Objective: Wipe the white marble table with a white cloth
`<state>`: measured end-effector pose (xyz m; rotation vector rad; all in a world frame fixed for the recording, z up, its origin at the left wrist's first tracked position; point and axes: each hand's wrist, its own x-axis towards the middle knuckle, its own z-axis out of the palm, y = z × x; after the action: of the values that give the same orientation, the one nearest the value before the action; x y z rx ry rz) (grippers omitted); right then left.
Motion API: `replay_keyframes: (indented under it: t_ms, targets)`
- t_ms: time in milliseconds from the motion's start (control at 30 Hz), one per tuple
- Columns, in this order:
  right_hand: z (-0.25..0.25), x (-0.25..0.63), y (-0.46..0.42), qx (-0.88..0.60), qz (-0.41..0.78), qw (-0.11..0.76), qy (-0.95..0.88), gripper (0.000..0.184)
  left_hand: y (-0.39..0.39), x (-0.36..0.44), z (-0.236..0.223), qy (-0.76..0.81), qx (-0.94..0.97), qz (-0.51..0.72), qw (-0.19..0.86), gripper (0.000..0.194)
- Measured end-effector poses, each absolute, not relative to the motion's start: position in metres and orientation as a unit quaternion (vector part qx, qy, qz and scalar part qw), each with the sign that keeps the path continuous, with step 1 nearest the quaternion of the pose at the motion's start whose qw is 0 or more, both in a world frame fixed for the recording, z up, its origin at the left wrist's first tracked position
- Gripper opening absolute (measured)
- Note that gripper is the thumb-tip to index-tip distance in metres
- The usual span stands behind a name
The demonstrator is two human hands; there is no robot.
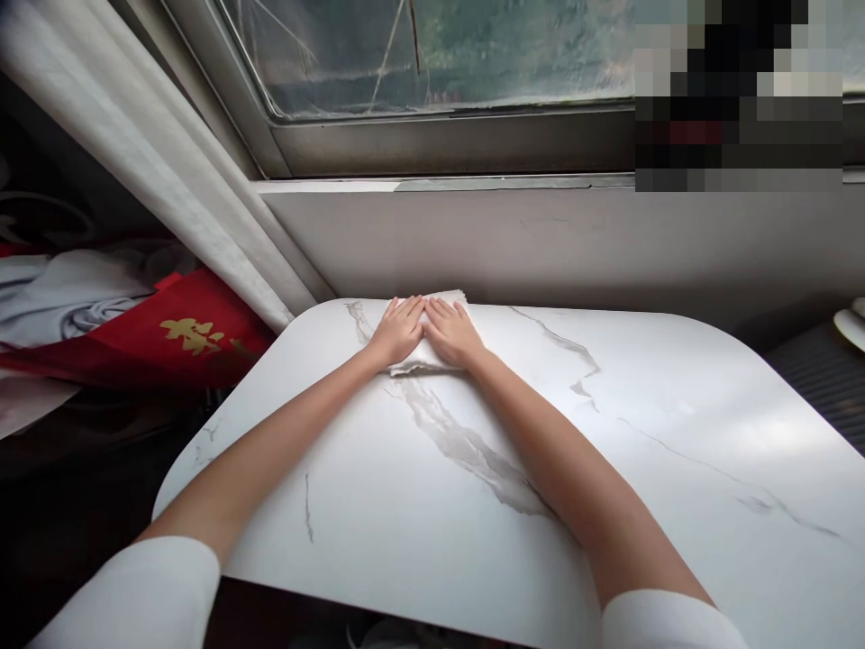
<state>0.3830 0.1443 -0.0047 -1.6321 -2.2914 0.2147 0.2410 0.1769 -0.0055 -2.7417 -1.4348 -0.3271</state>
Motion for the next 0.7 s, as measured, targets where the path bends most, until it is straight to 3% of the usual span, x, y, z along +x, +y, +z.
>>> replay_keyframes:
  t_ms: [367,700]
  targets:
    - [-0.009,0.401,0.157,-0.623,-0.013,0.154,-0.767,0.053,0.198,0.271,-0.007,-0.452,-0.883,-0.126,0.017,0.048]
    - [-0.009,0.401,0.029,-0.592,-0.033,0.125,-0.796,0.055,0.069,0.261,-0.008,-0.426,-0.895,-0.133,0.019,0.05]
